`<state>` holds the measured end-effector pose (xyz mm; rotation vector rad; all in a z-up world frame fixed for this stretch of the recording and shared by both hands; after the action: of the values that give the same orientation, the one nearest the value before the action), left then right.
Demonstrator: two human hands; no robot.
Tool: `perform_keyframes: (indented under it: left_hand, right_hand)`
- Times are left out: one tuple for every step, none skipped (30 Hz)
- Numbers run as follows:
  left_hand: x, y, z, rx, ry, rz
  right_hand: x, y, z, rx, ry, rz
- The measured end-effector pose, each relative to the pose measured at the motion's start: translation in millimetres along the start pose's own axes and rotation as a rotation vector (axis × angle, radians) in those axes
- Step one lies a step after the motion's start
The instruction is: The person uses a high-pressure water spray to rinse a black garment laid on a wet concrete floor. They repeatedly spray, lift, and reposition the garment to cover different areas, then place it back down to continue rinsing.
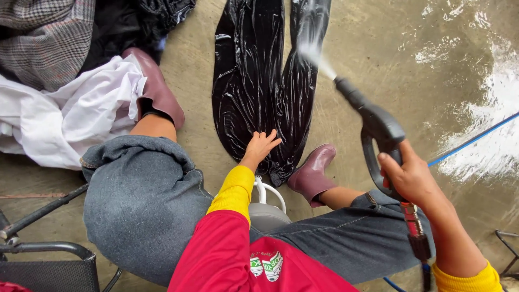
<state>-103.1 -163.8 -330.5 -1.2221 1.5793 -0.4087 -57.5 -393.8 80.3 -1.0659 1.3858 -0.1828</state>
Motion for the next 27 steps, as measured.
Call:
perform_keyframes:
  left_hand:
    - [1.4, -3.8, 1.7, 0.053, -0.001, 0.010]
    - [2.5, -6.7, 2.5, 0.103, -0.003, 0.021]
    - [7.9, -4.7, 6.1, 0.103, 0.002, 0.021]
    - [12.7, -3.4, 6.6, 0.144, 0.004, -0.061]
    - [17.3, -1.7, 7.0, 0.184, 0.005, -0.143]
    - [19.7, -10.7, 9.4, 0.176, 0.009, -0.139]
    - [22.0, -19.6, 11.9, 0.143, 0.007, -0.119]
    - [25.0, -30.0, 17.5, 0.116, 0.005, -0.100]
    - [29.3, -34.2, 23.2, 0.116, 0.008, -0.098]
    - [35.2, -39.2, 28.6, 0.072, 0.012, -0.073]
    - [41.3, -44.1, 34.0, 0.029, 0.016, -0.048]
    - [49.6, -40.4, 39.5, 0.027, 0.023, -0.050]
    - [57.4, -36.0, 45.6, 0.010, 0.002, -0.049]
    - [63.2, -29.8, 51.9, -0.011, -0.026, -0.046]
    - [72.0, -23.5, 54.2, -0.018, -0.026, -0.045]
    - [79.6, -17.6, 57.7, 0.009, -0.036, -0.059]
    - [87.3, -12.1, 60.9, 0.036, -0.047, -0.072]
    - [86.4, -13.4, 62.5, 0.038, -0.043, -0.071]
    - [85.2, -15.6, 64.8, -0.003, -0.090, -0.111]
    - [85.3, -19.5, 67.8, -0.043, -0.137, -0.152]
    - [84.9, -17.2, 67.5, -0.039, -0.132, -0.153]
    - [82.2, -13.1, 68.8, -0.030, -0.214, -0.151]
    - [79.1, -8.9, 70.0, -0.021, -0.295, -0.148]
    - [74.2, -10.2, 71.0, -0.022, -0.300, -0.144]
    - [68.9, -10.4, 72.5, -0.094, -0.350, -0.093]
    - [63.5, -10.7, 76.3, -0.161, -0.400, -0.043]
    - [57.6, -19.4, 79.6, -0.156, -0.404, -0.039]
  right_hand:
    - [-1.9, -0.7, 1.7, -0.017, 0.024, 0.059]
    - [-3.5, -1.2, 3.7, -0.037, 0.047, 0.119]
    - [-0.1, -0.4, -2.4, -0.036, 0.053, 0.120]
    - [3.0, -1.1, -8.1, -0.013, 0.020, 0.058]
    - [6.0, -1.6, -13.8, 0.010, -0.012, -0.004]
    - [9.0, -0.4, -20.6, 0.005, -0.008, 0.002]
    - [11.4, 0.0, -27.1, 0.032, -0.030, -0.008]
    - [13.9, 0.2, -33.2, 0.063, -0.053, -0.021]
    - [12.1, -0.5, -28.7, 0.064, -0.050, -0.019]
    - [9.5, -0.6, -26.2, -0.001, 0.013, 0.038]
    - [7.0, -0.7, -23.7, -0.064, 0.076, 0.094]
    - [8.4, 0.8, -30.4, -0.066, 0.083, 0.093]
    - [9.5, 2.1, -36.6, -0.041, 0.071, 0.056]
    - [11.6, 3.7, -41.4, -0.022, 0.053, 0.023]
    - [10.6, 1.9, -45.2, -0.028, 0.054, 0.025]
    - [9.2, 0.6, -48.8, -0.008, 0.036, 0.005]
    - [7.6, -1.4, -52.7, 0.012, 0.019, -0.014]
    - [6.4, -0.6, -50.6, 0.015, 0.023, -0.013]
    - [5.2, 0.2, -49.0, -0.003, 0.042, 0.009]
    - [3.9, 0.0, -47.5, -0.019, 0.063, 0.028]
    - [3.3, -0.3, -46.7, -0.015, 0.067, 0.026]
    - [3.5, 0.9, -45.8, -0.055, 0.096, 0.066]
    - [3.4, 2.5, -45.0, -0.095, 0.126, 0.106]
    - [3.8, 2.6, -44.9, -0.096, 0.122, 0.111]
    - [4.2, 2.5, -45.4, -0.097, 0.142, 0.117]
    - [4.9, 3.6, -45.6, -0.094, 0.162, 0.121]
    - [7.1, 3.4, -50.6, -0.090, 0.158, 0.125]
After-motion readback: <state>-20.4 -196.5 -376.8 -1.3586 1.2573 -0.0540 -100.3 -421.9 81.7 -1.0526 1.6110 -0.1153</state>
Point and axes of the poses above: each hand's wrist, its own x-axis towards the middle knuckle, its own y-axis out of the palm, z = x × y, the point moved 2 cm from there along x, towards the middle knuckle, and after that the axes turned 13 degrees about y, right-handed, at the moved point
